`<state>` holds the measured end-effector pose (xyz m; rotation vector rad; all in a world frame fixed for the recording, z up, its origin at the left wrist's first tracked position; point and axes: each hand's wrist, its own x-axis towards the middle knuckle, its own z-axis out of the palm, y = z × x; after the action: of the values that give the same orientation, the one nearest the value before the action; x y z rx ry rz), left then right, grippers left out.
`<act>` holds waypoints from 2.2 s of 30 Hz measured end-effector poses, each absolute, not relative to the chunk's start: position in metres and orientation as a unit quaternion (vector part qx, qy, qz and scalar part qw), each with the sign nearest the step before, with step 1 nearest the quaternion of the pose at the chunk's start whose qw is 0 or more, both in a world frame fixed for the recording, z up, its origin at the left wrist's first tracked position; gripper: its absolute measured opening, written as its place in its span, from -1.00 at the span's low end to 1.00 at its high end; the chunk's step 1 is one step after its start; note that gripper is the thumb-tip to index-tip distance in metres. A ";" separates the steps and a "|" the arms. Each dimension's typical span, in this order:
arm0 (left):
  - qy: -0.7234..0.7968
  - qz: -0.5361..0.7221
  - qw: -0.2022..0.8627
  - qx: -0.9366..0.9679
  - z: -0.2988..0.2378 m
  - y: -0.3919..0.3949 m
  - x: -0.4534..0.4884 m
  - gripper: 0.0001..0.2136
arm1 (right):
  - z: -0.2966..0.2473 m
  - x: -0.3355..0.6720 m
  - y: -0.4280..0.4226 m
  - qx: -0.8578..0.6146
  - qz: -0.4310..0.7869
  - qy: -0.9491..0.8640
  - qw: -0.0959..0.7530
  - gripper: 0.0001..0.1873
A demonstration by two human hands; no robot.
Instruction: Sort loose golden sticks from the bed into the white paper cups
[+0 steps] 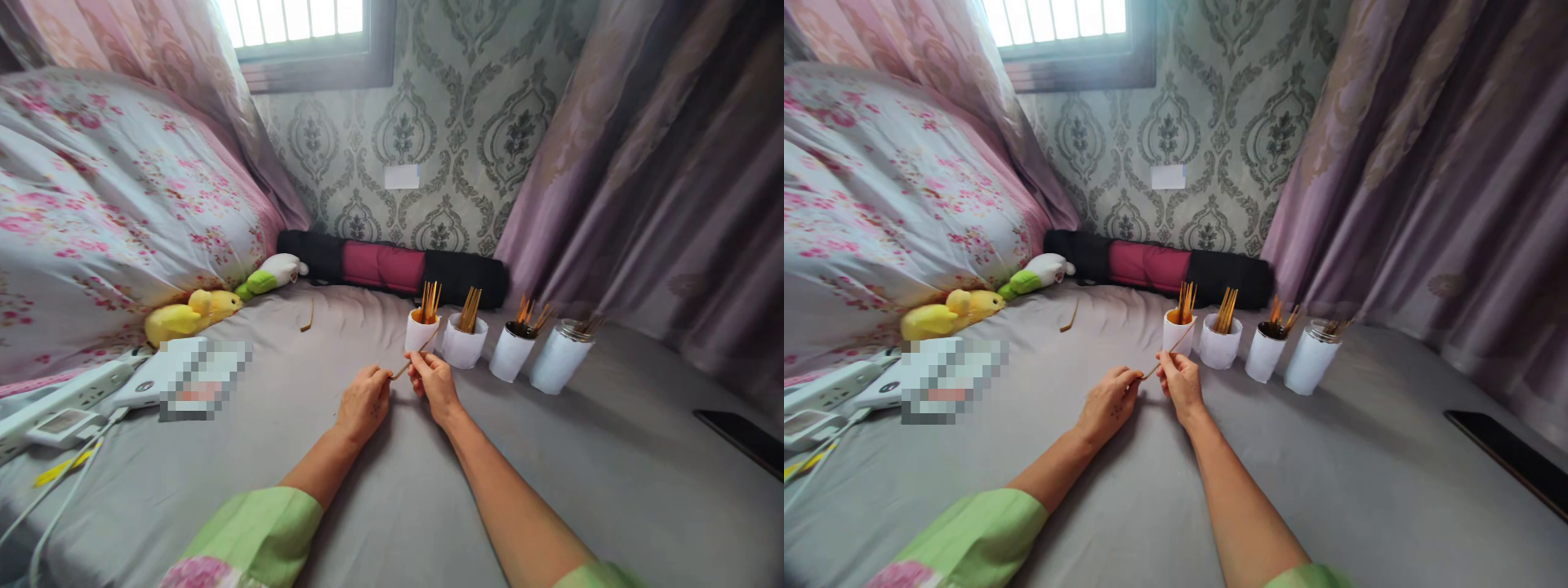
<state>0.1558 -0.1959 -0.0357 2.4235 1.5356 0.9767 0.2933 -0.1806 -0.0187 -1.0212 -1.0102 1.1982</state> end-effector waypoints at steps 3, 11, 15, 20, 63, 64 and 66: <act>0.503 0.339 0.076 0.791 -0.037 -0.195 0.156 -0.77 | -0.020 0.293 -0.180 -0.449 0.509 -0.437 0.590 -0.64; 0.497 0.371 0.120 0.775 -0.037 -0.193 0.156 -0.78 | -0.022 0.293 -0.179 -0.472 0.489 -0.450 0.579 -0.64; 0.488 0.377 0.125 0.777 -0.036 -0.193 0.156 -0.79 | -0.024 0.293 -0.178 -0.481 0.469 -0.470 0.573 -0.65; 0.487 0.385 0.146 0.770 -0.037 -0.192 0.157 -0.79 | -0.026 0.293 -0.177 -0.487 0.459 -0.476 0.570 -0.64; 0.394 0.411 0.728 0.381 -0.022 -0.196 0.163 -0.79 | -0.022 0.299 -0.178 -0.484 0.454 -0.470 0.582 -0.67; 0.390 0.407 0.735 0.377 -0.021 -0.196 0.163 -0.80 | -0.023 0.300 -0.178 -0.483 0.456 -0.469 0.582 -0.67; 0.383 0.397 0.746 0.373 -0.020 -0.197 0.162 -0.80 | -0.023 0.300 -0.178 -0.484 0.455 -0.469 0.582 -0.66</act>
<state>0.1624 -0.1968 -0.0198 0.8164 0.8384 0.8683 0.3003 -0.1776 -0.0232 -1.1311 -1.0952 1.0640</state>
